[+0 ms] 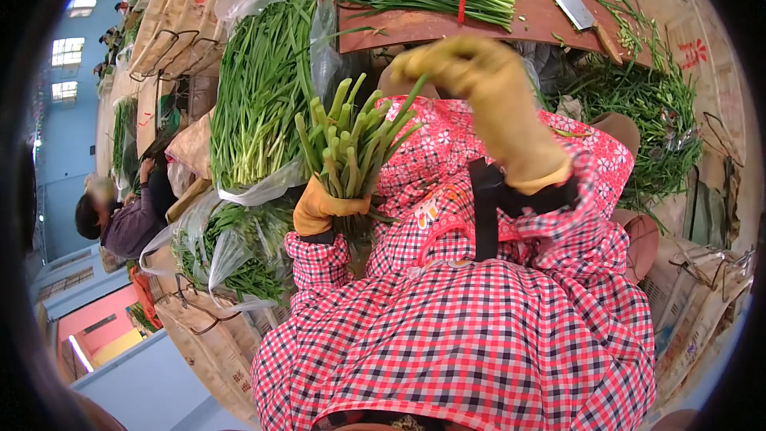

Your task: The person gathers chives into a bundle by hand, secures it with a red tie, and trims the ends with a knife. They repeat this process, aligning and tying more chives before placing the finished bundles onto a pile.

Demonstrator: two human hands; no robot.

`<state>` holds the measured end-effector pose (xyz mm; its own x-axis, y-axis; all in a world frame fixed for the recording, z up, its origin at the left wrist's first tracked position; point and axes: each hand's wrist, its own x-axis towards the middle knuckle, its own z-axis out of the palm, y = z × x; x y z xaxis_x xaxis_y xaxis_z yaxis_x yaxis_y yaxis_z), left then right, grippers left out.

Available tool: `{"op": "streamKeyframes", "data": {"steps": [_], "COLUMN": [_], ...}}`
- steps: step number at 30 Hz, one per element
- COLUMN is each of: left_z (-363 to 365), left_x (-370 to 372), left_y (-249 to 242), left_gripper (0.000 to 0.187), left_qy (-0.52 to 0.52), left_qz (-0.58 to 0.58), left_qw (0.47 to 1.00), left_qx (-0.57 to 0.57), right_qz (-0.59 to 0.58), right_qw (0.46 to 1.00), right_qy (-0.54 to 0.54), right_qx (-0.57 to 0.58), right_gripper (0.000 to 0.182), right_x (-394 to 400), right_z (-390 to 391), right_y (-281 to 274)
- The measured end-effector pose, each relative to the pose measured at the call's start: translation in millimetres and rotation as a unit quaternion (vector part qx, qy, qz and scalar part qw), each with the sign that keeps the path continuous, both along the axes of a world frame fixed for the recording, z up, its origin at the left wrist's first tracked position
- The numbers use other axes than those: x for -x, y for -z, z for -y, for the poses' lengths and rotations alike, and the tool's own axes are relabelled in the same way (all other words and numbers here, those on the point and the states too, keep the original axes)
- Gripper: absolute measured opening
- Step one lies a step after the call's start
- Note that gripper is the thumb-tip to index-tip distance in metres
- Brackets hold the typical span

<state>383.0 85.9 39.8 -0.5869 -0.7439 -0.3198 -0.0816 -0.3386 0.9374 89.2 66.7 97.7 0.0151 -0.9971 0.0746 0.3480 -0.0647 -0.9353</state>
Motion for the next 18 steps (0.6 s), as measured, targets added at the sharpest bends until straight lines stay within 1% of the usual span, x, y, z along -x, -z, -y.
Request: {"op": "streamKeyframes", "data": {"steps": [1, 2, 3, 4, 5, 7, 8, 9, 10, 11, 12, 13, 14, 15, 16, 17, 18], "left_z": [-1, -2, -4, -6, -9, -16, -17, -17, -15, -13, -12, -11, -11, -11, -10, -10, -7], "left_x": [-4, -8, -12, -12, -12, -11, -10, -10, -11, -11, -10, -10, -8, -6, 0, 3, -8], "left_y": [6, 12, 17, 16, 12, 5, -1, -5, -7, -7, -8, -9, -10, -11, -17, -20, -8], "left_gripper": [0.094, 0.093, 0.092, 0.079, 0.071, 0.057, 0.055, 0.054, 0.051, 0.051, 0.052, 0.052, 0.053, 0.053, 0.054, 0.054, 0.071], "left_qy": [-0.015, -0.030, -0.046, -0.063, -0.079, -0.112, -0.123, -0.133, -0.114, -0.109, -0.105, -0.098, -0.101, -0.104, -0.110, -0.115, -0.057], "left_qz": [-0.009, -0.018, -0.027, -0.042, -0.050, -0.066, -0.060, -0.055, -0.082, -0.078, -0.075, -0.071, -0.068, -0.064, -0.058, -0.052, -0.053], "left_qw": [1.000, 0.999, 0.997, 0.996, 0.994, 0.990, 0.988, 0.987, 0.988, 0.989, 0.989, 0.991, 0.991, 0.992, 0.991, 0.991, 0.995], "left_qx": [-0.017, -0.034, -0.051, -0.057, -0.059, -0.062, -0.065, -0.069, -0.070, -0.068, -0.067, -0.065, -0.053, -0.041, -0.038, -0.037, -0.060], "right_qz": [0.022, -0.066, -0.069, -0.075, -0.286, -0.084, -0.247, -0.403, -0.549, -0.664, -0.701, -0.651, -0.656, -0.545, -0.410, -0.263, -0.111], "right_qw": [0.999, 0.993, 0.986, 0.976, 0.903, 0.923, 0.893, 0.837, 0.756, 0.692, 0.691, 0.744, 0.754, 0.837, 0.906, 0.954, 0.980], "right_qy": [0.024, 0.058, 0.104, 0.151, 0.285, 0.354, 0.362, 0.362, 0.353, 0.279, 0.169, 0.142, 0.029, -0.043, -0.107, -0.140, -0.167], "right_qx": [0.006, 0.083, 0.110, 0.136, 0.149, 0.127, 0.102, 0.077, 0.052, -0.040, -0.046, -0.051, -0.022, -0.017, -0.024, -0.005, 0.017], "right_gripper": [0.021, 0.024, 0.030, 0.037, 0.032, 0.026, 0.026, 0.025, 0.025, 0.027, 0.036, 0.048, 0.063, 0.072, 0.084, 0.089, 0.094], "right_x": [15, 35, 71, 107, 130, 209, 241, 267, 276, 260, 246, 165, 133, 100, 68, 43, 18], "right_z": [1, 4, 7, 10, 5, 2, -4, -13, -19, -23, -24, -36, -28, -26, -25, -20, -14], "right_y": [-13, -22, -19, -16, -27, -29, -18, -9, -5, 7, 27, 12, 11, 20, 23, 42, 57]}}
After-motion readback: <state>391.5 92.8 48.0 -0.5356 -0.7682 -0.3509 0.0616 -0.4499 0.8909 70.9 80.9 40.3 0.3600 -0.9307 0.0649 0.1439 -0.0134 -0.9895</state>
